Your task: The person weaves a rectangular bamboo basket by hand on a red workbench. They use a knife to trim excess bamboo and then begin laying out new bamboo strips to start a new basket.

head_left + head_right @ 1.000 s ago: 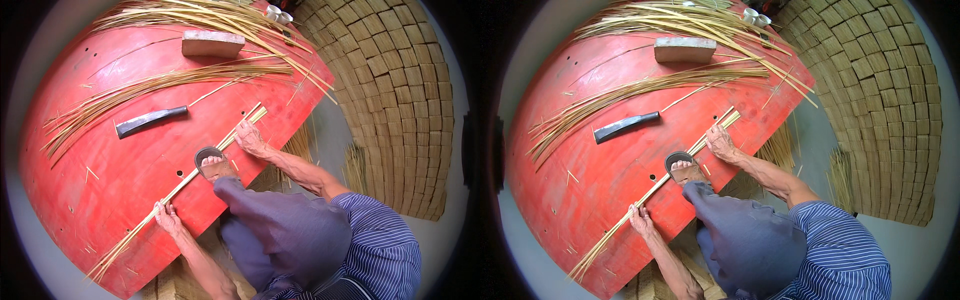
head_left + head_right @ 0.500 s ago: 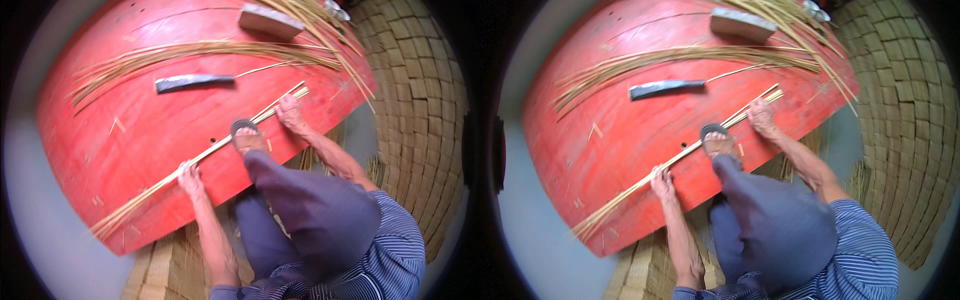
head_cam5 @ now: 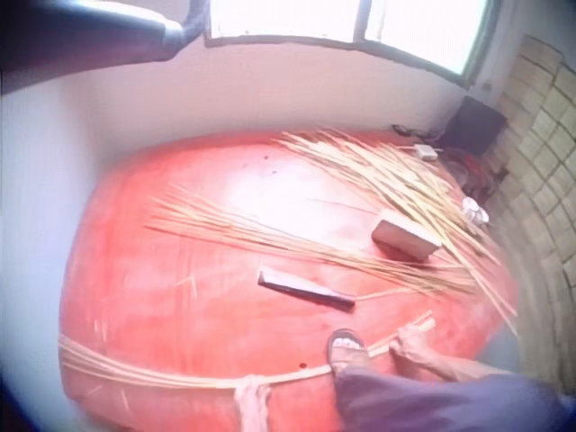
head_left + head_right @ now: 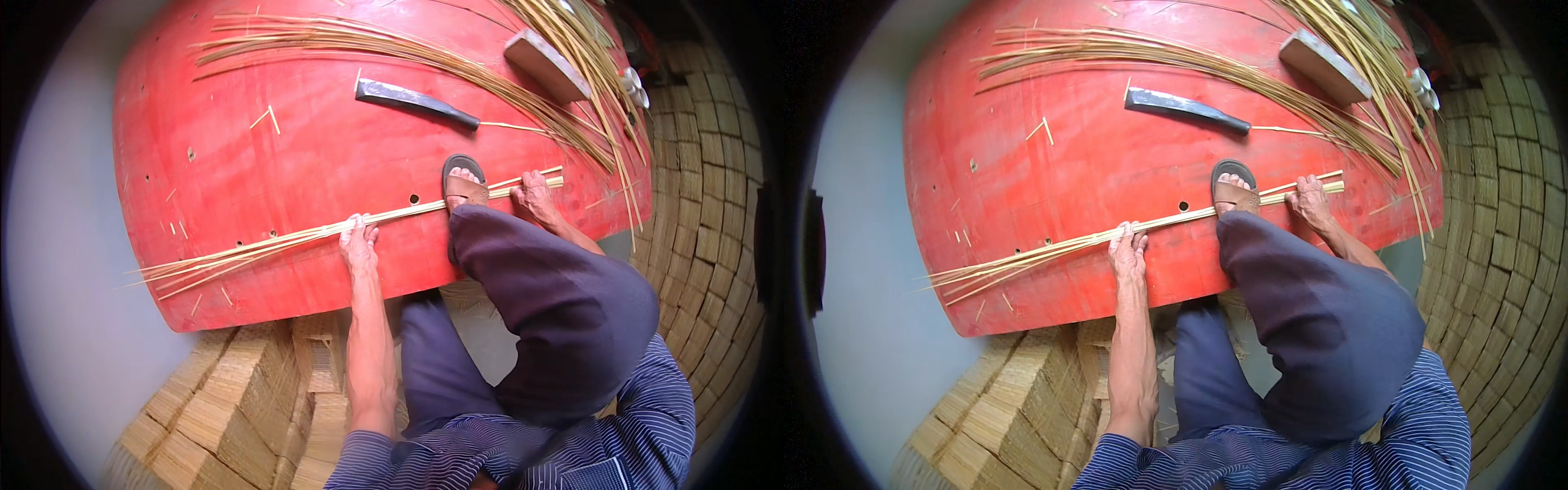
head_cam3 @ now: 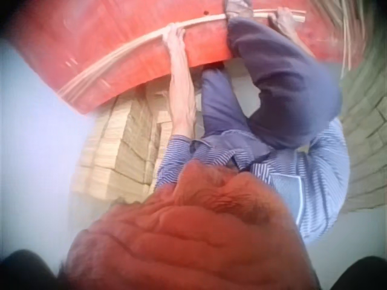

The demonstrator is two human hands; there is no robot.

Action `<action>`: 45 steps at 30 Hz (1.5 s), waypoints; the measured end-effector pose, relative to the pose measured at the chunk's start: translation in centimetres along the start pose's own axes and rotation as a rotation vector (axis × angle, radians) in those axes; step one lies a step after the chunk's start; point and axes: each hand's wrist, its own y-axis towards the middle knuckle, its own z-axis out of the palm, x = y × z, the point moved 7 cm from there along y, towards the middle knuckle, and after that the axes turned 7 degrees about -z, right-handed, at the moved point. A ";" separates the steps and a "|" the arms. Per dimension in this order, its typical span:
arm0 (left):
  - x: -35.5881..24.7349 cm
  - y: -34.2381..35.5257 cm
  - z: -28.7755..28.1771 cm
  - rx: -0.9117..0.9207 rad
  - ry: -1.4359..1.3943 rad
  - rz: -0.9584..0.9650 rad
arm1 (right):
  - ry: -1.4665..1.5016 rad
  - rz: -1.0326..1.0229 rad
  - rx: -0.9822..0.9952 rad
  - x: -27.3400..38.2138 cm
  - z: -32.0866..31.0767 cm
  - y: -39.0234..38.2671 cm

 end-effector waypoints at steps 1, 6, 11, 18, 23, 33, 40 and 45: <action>-0.5 -1.1 -0.5 -0.006 -0.050 -0.005 | 0.019 -0.045 -0.008 1.6 0.0 0.8; 1.8 -3.4 2.9 0.139 -0.062 -0.002 | 0.087 -0.359 0.180 10.7 0.8 4.3; 2.1 -3.8 3.1 0.082 -0.051 0.068 | 0.311 -0.697 0.614 22.9 7.8 4.4; 3.0 -3.1 2.6 0.037 -0.014 0.110 | 0.345 -0.731 0.666 23.5 11.2 6.2; 2.9 -3.5 2.4 -0.077 0.031 0.165 | 0.367 -0.802 0.639 23.6 9.4 5.8; 1.7 -4.8 2.5 -0.322 0.305 0.145 | 0.210 -0.777 0.649 23.4 8.1 5.4; 3.2 -5.3 5.8 -0.348 0.854 0.333 | 0.248 -0.746 0.663 22.6 9.4 5.8; 2.7 -5.7 6.8 -0.455 0.954 0.324 | 0.326 -0.764 0.640 22.0 10.1 6.5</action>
